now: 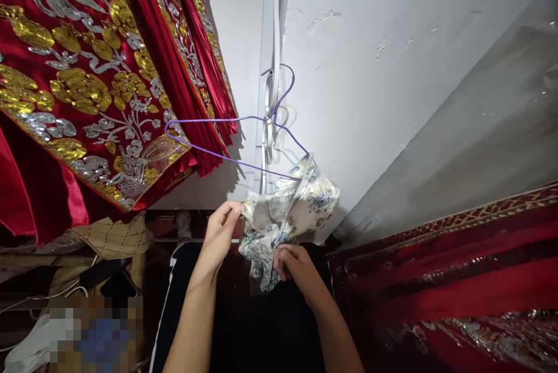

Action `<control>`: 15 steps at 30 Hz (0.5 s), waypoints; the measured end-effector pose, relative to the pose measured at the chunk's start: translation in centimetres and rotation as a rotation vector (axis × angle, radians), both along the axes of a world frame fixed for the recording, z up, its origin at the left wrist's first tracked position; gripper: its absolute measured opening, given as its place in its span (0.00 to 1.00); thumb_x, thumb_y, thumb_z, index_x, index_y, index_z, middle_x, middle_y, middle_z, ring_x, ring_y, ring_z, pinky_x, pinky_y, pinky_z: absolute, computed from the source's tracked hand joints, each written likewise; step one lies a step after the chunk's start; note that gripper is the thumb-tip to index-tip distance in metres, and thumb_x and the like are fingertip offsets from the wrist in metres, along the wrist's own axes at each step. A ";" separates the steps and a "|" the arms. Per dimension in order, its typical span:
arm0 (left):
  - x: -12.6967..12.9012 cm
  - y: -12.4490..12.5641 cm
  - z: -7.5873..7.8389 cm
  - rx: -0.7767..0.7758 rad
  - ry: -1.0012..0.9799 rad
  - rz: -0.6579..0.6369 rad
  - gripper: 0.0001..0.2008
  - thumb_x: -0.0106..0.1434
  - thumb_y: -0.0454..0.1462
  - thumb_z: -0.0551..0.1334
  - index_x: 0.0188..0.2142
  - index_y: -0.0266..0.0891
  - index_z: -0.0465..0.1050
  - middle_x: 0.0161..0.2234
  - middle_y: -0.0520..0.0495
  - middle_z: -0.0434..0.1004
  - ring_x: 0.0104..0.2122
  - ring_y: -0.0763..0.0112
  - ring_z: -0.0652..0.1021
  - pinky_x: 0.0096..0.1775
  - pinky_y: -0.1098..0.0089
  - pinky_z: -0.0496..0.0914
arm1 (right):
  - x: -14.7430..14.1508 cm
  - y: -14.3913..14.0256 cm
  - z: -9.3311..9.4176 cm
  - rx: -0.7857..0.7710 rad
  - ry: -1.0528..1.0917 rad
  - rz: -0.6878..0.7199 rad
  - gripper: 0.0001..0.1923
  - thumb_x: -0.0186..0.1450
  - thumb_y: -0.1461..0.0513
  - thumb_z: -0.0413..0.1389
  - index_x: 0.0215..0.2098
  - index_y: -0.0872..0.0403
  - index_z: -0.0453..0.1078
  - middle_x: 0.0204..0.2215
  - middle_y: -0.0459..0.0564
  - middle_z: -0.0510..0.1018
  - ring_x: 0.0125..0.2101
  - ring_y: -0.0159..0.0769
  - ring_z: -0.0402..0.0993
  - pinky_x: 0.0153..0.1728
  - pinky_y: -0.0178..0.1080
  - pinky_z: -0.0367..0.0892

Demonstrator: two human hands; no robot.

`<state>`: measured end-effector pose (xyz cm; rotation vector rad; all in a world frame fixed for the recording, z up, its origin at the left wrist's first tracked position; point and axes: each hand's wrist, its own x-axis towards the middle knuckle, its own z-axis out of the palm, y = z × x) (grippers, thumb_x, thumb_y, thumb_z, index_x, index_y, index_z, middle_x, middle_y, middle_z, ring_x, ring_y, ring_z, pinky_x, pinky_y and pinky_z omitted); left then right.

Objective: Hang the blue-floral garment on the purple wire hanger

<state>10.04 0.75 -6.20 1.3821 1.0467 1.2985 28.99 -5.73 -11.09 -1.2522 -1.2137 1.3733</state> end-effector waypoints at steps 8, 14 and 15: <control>3.5 -4.1 3.3 0.139 -0.004 -0.376 0.14 0.70 0.45 0.58 0.34 0.39 0.74 0.33 0.45 0.74 0.36 0.65 0.75 0.41 0.67 0.69 | -1.0 0.7 2.2 0.029 0.225 -0.220 0.32 0.62 0.33 0.50 0.30 0.51 0.75 0.27 0.49 0.77 0.33 0.41 0.74 0.35 0.40 0.68; 3.4 -5.7 6.3 0.445 0.309 -0.486 0.10 0.71 0.39 0.57 0.44 0.43 0.77 0.40 0.43 0.79 0.45 0.60 0.77 0.53 0.59 0.69 | -1.5 2.0 6.8 -0.057 0.509 -0.218 0.24 0.55 0.41 0.62 0.25 0.52 0.71 0.22 0.47 0.74 0.30 0.40 0.75 0.32 0.38 0.70; 3.0 -5.4 6.7 0.486 0.339 -0.438 0.10 0.71 0.38 0.57 0.47 0.44 0.76 0.43 0.42 0.79 0.48 0.59 0.76 0.54 0.59 0.68 | -1.5 2.4 7.3 -0.040 0.463 -0.178 0.21 0.55 0.44 0.63 0.25 0.53 0.71 0.21 0.47 0.74 0.28 0.39 0.75 0.31 0.38 0.70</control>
